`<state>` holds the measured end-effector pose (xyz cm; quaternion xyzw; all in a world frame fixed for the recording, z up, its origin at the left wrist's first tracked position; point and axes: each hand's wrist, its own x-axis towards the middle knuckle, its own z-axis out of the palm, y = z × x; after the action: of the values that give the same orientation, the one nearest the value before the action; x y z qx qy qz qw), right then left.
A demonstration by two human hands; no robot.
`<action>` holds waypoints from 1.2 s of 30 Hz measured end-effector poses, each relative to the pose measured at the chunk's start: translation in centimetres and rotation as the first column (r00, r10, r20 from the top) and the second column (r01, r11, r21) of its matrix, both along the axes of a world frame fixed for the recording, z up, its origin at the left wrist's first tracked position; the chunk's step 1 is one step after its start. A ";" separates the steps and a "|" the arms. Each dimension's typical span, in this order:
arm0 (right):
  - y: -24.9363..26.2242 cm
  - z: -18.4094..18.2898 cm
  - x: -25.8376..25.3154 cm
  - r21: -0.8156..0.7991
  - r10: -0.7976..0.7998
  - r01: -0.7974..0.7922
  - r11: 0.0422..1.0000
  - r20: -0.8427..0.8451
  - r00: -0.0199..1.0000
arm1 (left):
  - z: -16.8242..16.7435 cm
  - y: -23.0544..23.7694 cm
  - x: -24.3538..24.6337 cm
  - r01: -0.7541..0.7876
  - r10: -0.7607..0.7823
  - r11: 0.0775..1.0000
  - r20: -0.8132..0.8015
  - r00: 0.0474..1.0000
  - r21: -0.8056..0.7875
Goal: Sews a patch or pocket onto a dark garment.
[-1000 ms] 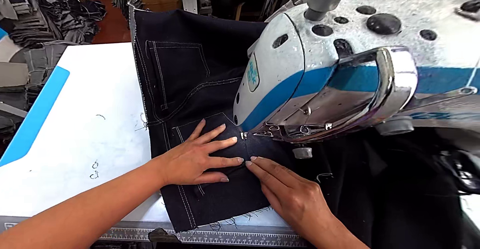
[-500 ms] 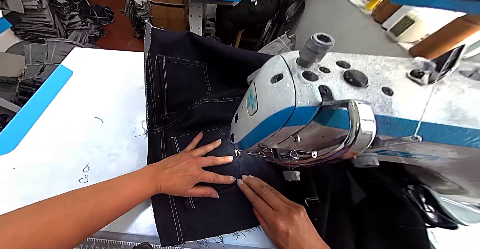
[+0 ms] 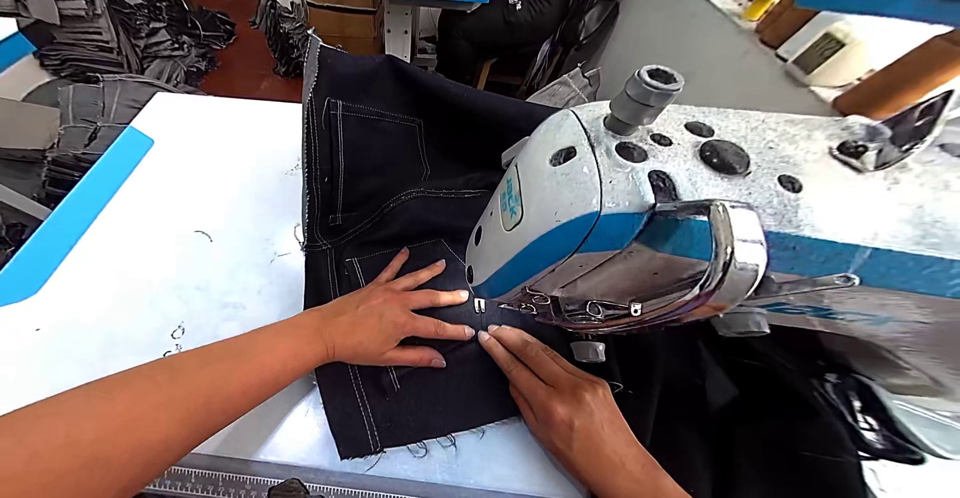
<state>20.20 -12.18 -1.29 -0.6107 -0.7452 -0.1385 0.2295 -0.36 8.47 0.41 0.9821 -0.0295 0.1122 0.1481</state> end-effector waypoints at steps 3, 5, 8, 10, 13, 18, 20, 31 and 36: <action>0.6 -0.1 0.4 -0.006 -0.019 0.019 1.000 0.018 1.000 | 0.4 0.6 0.5 -0.015 0.014 1.000 -0.018 1.000 -0.011; 0.7 -0.3 0.6 -0.010 -0.024 0.024 1.000 0.016 1.000 | 0.4 0.9 0.8 -0.010 0.010 1.000 -0.012 1.000 -0.004; 0.7 -0.3 0.7 0.000 -0.008 0.008 1.000 -0.002 1.000 | 0.4 1.1 0.8 -0.008 0.008 1.000 0.001 1.000 0.003; 0.5 -0.3 0.7 0.029 0.017 -0.017 0.999 -0.027 0.999 | 0.4 1.1 0.7 -0.007 0.007 1.000 0.000 1.000 -0.001; 0.1 -0.3 0.9 0.068 0.044 -0.040 0.997 -0.054 0.998 | 0.4 1.3 0.9 -0.010 0.010 1.000 -0.011 1.000 0.007; 0.1 -0.4 1.0 0.079 0.035 -0.029 0.996 -0.080 0.996 | 0.5 2.1 1.2 -0.010 0.010 1.000 -0.003 1.000 -0.004; 0.1 -0.5 1.0 0.076 0.032 -0.025 0.997 -0.096 0.995 | 0.7 2.4 1.4 -0.007 0.007 1.000 -0.021 1.000 -0.019; 0.5 0.1 1.4 0.080 -0.039 0.071 0.994 -0.347 0.937 | 0.8 2.7 1.6 -0.008 0.007 1.000 -0.017 1.000 -0.020; 0.4 0.7 2.4 -0.002 -0.147 0.194 0.981 -0.663 0.734 | 0.6 2.8 1.5 -0.010 0.010 1.000 -0.010 1.000 0.011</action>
<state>22.55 -11.74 -0.63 -0.6777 -0.5518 0.0404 0.4843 1.13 11.24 1.02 0.9836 -0.0244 0.1079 0.1425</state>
